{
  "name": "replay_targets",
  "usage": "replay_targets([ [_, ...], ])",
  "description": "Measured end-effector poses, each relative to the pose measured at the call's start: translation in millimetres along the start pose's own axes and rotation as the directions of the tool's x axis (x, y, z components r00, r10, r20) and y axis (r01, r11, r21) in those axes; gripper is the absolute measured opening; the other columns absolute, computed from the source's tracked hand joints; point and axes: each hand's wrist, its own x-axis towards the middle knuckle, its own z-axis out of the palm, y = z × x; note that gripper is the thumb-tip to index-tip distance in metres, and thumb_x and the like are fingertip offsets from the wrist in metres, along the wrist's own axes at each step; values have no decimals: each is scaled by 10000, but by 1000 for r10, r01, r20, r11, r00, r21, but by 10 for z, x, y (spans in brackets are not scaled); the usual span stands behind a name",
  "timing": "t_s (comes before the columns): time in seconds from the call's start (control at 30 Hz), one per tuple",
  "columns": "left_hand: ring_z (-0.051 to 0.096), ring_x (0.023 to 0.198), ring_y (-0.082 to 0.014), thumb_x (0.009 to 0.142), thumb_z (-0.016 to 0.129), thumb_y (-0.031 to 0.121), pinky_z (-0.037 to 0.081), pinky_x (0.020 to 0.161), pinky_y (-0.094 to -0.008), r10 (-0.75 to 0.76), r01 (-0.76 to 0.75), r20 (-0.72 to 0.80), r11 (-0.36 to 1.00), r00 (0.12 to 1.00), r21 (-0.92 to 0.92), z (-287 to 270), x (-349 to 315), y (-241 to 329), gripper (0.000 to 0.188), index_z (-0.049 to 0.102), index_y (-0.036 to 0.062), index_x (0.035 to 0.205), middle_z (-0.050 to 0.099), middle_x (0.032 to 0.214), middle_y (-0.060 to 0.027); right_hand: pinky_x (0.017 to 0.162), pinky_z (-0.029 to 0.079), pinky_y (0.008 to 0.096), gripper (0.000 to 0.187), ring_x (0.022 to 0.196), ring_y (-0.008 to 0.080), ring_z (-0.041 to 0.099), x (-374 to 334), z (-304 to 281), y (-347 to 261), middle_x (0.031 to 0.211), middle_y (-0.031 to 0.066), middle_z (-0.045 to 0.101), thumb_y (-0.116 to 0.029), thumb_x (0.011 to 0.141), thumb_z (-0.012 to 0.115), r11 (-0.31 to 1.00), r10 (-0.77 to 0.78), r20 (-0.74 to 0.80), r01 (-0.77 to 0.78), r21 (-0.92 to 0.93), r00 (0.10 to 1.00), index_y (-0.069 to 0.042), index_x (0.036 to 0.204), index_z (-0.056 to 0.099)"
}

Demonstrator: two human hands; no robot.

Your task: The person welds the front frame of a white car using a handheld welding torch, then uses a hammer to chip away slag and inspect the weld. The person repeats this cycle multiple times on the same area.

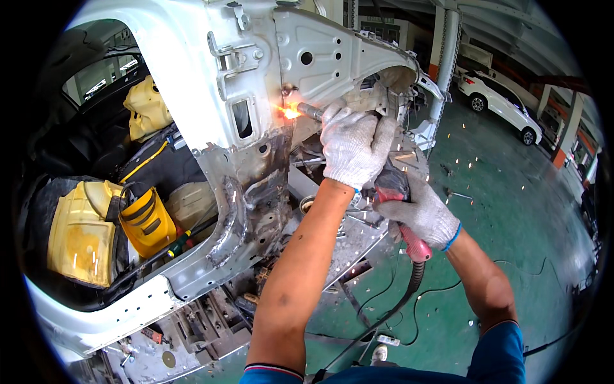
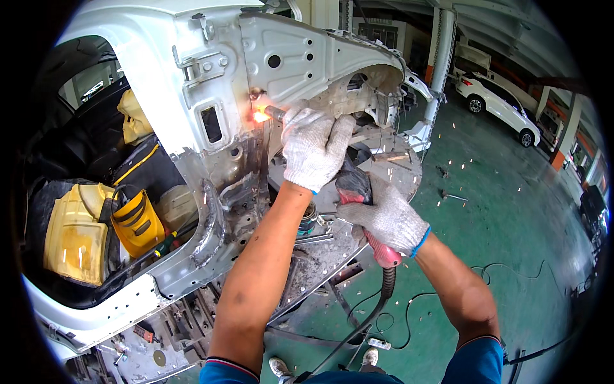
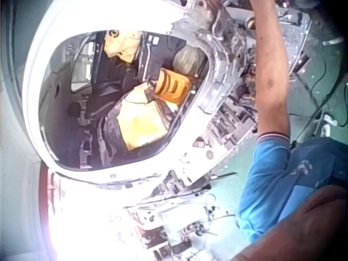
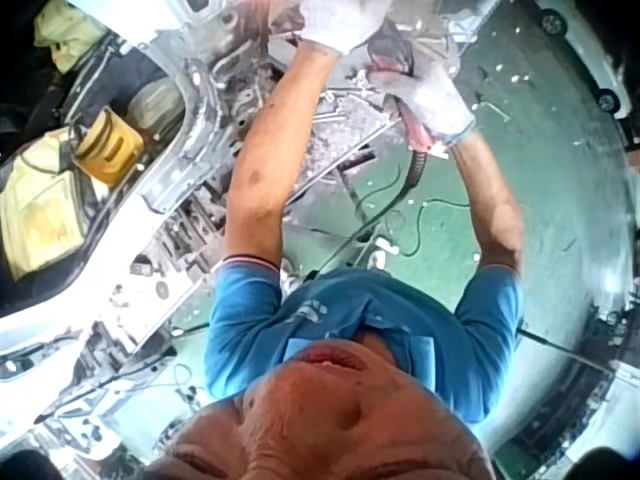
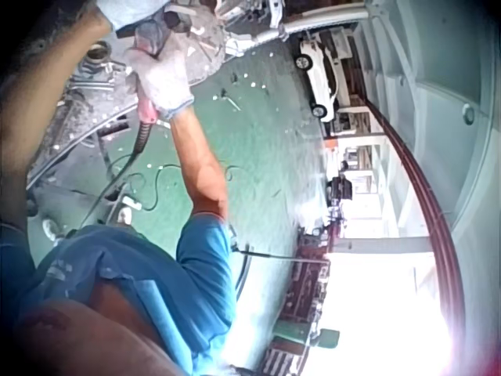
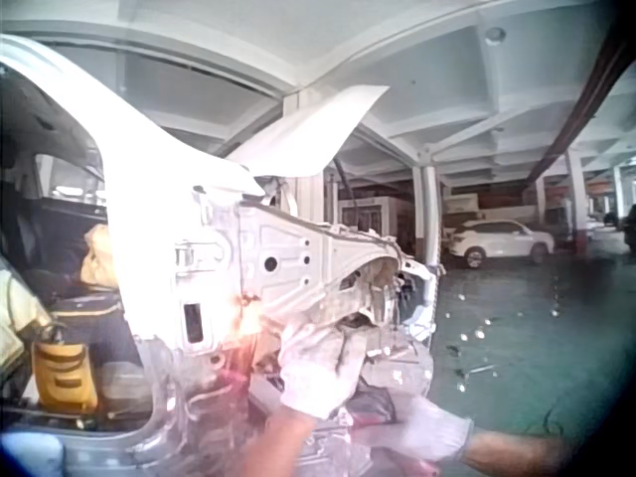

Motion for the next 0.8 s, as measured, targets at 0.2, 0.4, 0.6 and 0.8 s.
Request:
replay_targets([
  [0.2,617,650,-341,885,714,239,464,873,-465,-40,39,29,999,999,17,-45,-66,-37,318,624,99,614,649,649,-104,585,554,339,325,630,146,645,33,37,18,839,55,667,-148,874,789,999,20,24,-21,36,1000,-8,1105,609],
  [0.4,606,642,-354,889,712,226,465,875,-480,-70,70,28,997,997,14,-80,-55,-100,333,614,83,605,638,636,-120,568,540,345,308,615,147,642,83,70,-11,799,55,654,-144,874,792,999,47,35,-47,5,998,-17,1080,601],
  [0.6,619,712,-366,913,683,202,470,884,-475,-86,87,18,996,996,-3,-109,-37,-64,257,678,56,702,639,683,-128,547,528,350,263,598,151,639,80,57,-46,782,69,642,-139,868,772,999,4,18,-3,-45,1000,-15,1019,595],
  [0.8,632,726,-363,925,673,199,480,931,-488,-116,115,31,993,993,12,-128,-30,-123,246,702,67,719,665,700,-125,537,524,355,254,589,155,638,43,113,-242,750,59,617,-133,852,760,986,-44,-6,43,-162,999,-18,965,565],
])
